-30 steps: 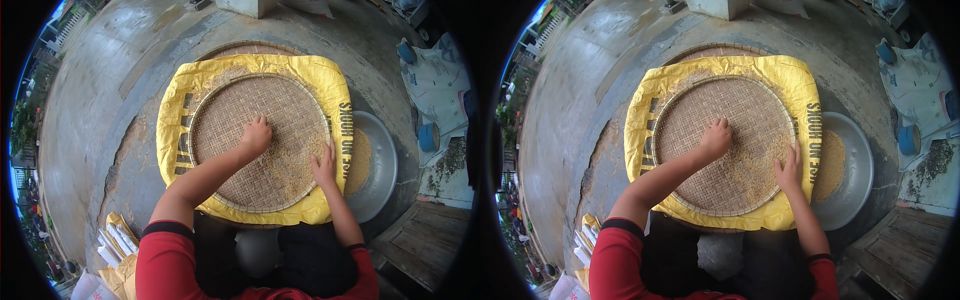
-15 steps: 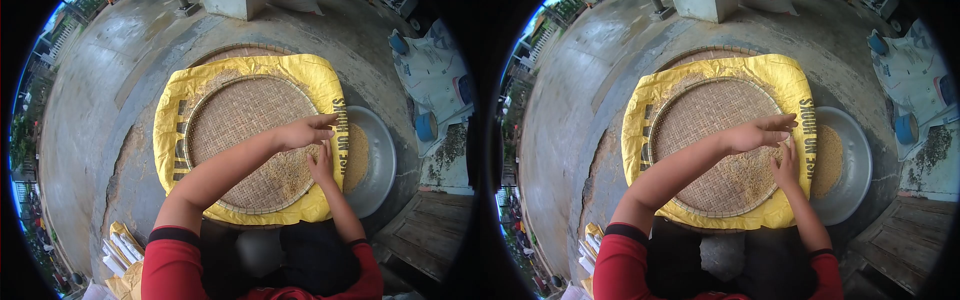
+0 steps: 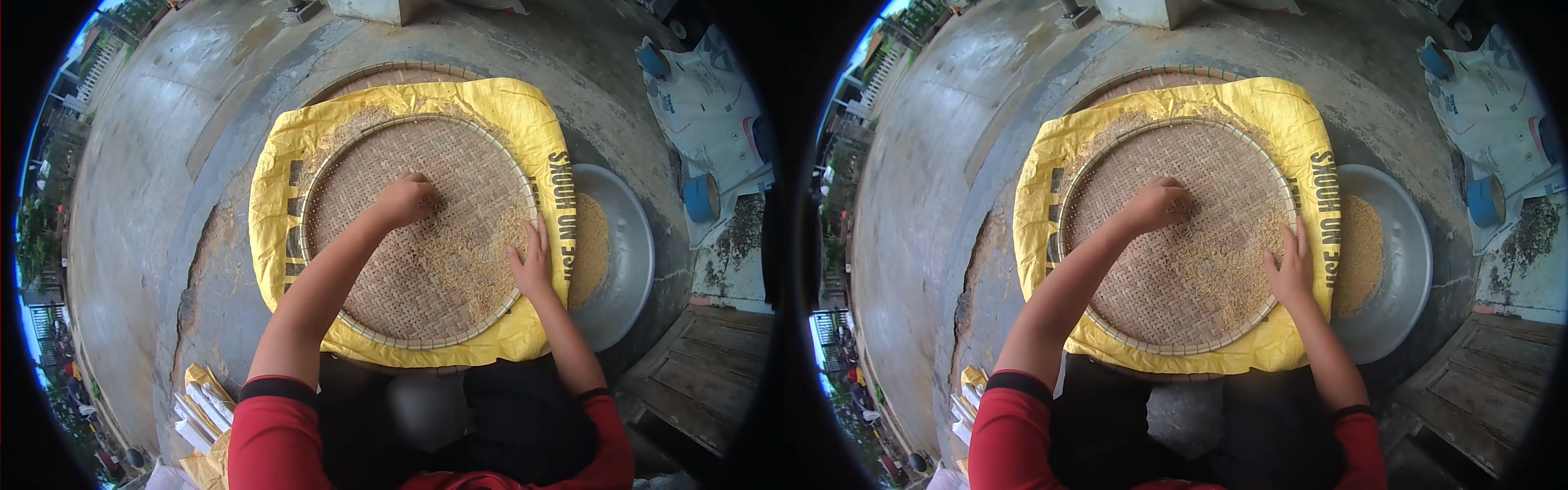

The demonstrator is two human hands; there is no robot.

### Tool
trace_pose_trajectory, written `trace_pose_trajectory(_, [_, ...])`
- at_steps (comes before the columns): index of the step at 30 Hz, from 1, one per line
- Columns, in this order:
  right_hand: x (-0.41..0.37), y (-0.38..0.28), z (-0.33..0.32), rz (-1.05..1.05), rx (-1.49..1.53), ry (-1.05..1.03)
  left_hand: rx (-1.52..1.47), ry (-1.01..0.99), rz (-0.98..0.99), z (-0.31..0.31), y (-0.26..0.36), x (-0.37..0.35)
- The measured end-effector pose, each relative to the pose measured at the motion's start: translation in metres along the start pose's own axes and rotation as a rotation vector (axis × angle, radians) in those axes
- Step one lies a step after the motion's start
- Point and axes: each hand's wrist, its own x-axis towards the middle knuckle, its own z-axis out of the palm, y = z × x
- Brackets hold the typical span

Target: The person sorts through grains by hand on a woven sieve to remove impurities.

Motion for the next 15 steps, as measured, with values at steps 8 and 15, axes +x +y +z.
trace_pose_trajectory(8, [0.001, -0.002, -0.001, 0.010, 0.012, -0.008, 0.041, 0.080, -0.058, 0.016, 0.000, 0.005])
trace_pose_trajectory(15, [0.001, -0.004, -0.002, 0.005, 0.006, 0.012, 0.255, 0.059, -0.050, 0.016, 0.010, 0.007])
